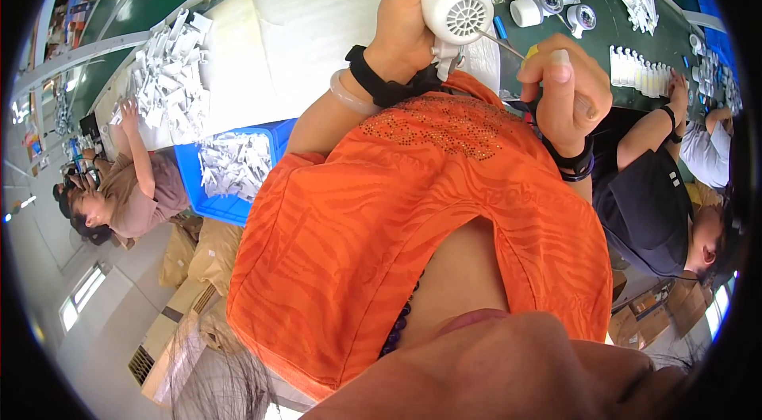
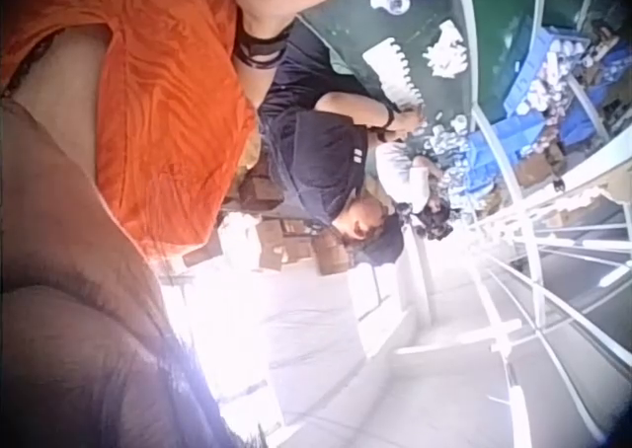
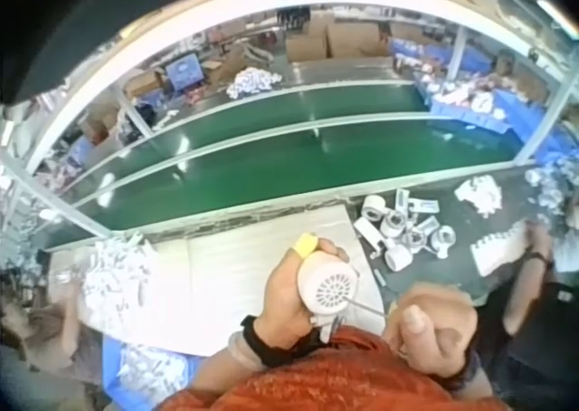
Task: The worker is seen assembling and inspecting various electronic components at a factory workstation.
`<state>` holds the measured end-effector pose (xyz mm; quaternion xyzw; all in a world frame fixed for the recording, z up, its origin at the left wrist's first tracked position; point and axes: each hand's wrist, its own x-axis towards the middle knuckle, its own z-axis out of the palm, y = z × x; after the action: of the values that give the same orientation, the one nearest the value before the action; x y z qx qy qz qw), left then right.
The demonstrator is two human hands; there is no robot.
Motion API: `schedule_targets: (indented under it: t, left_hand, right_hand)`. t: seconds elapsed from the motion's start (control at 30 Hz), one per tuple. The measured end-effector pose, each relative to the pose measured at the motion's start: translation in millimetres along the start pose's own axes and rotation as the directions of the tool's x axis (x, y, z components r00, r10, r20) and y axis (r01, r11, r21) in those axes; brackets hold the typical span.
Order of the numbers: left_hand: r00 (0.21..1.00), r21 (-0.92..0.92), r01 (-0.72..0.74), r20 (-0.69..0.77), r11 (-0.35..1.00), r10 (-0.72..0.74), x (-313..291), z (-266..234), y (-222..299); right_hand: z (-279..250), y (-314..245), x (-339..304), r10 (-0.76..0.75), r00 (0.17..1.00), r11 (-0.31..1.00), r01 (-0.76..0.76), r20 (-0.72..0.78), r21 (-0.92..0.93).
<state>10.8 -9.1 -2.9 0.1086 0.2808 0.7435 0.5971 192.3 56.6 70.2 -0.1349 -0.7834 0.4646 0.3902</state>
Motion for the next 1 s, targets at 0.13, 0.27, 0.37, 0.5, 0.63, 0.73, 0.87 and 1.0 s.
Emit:
schedule_targets:
  t: [0.13, 0.27, 0.37, 0.5, 0.63, 0.73, 0.87, 1.0]
  left_hand:
    - [1.000, -0.019, 0.028, 0.005, 0.999, -0.028, 0, -2, 0]
    - [0.999, -0.016, 0.042, -0.016, 0.999, -0.042, 0, -4, -2]
    - [0.999, -0.036, 0.053, -0.011, 0.998, -0.053, -1, -4, -2]
    - [0.999, -0.018, 0.033, -0.023, 0.999, -0.033, -3, 5, -5]
    - [0.999, -0.037, 0.019, -0.028, 0.999, -0.020, -3, 6, -7]
    - [0.999, -0.039, 0.024, -0.027, 0.999, -0.025, -5, 10, -5]
    - [0.998, -0.055, 0.004, -0.056, 0.998, -0.007, -4, 11, -6]
    - [0.998, -0.141, 0.009, -0.054, 0.990, -0.016, -3, 12, -6]
  right_hand:
    - [-1, 5, -3, 0.029, 1.000, 0.999, -0.029, -0.008, 0.035]
    - [2, 6, -6, 0.051, 0.998, 0.995, -0.048, -0.030, 0.084]
    - [3, 9, -8, 0.016, 0.999, 0.994, -0.012, -0.029, 0.111]
    - [3, 12, -10, -0.029, 0.999, 0.996, 0.032, -0.028, 0.084]
    - [4, 11, -9, -0.053, 0.997, 0.994, 0.057, -0.054, 0.090]
    - [5, 10, -11, -0.038, 0.997, 0.995, 0.044, -0.072, 0.085]
    - [6, 13, -10, -0.086, 0.994, 0.995, 0.090, -0.063, 0.050]
    - [5, 14, -9, -0.097, 0.994, 0.994, 0.099, -0.053, 0.047]
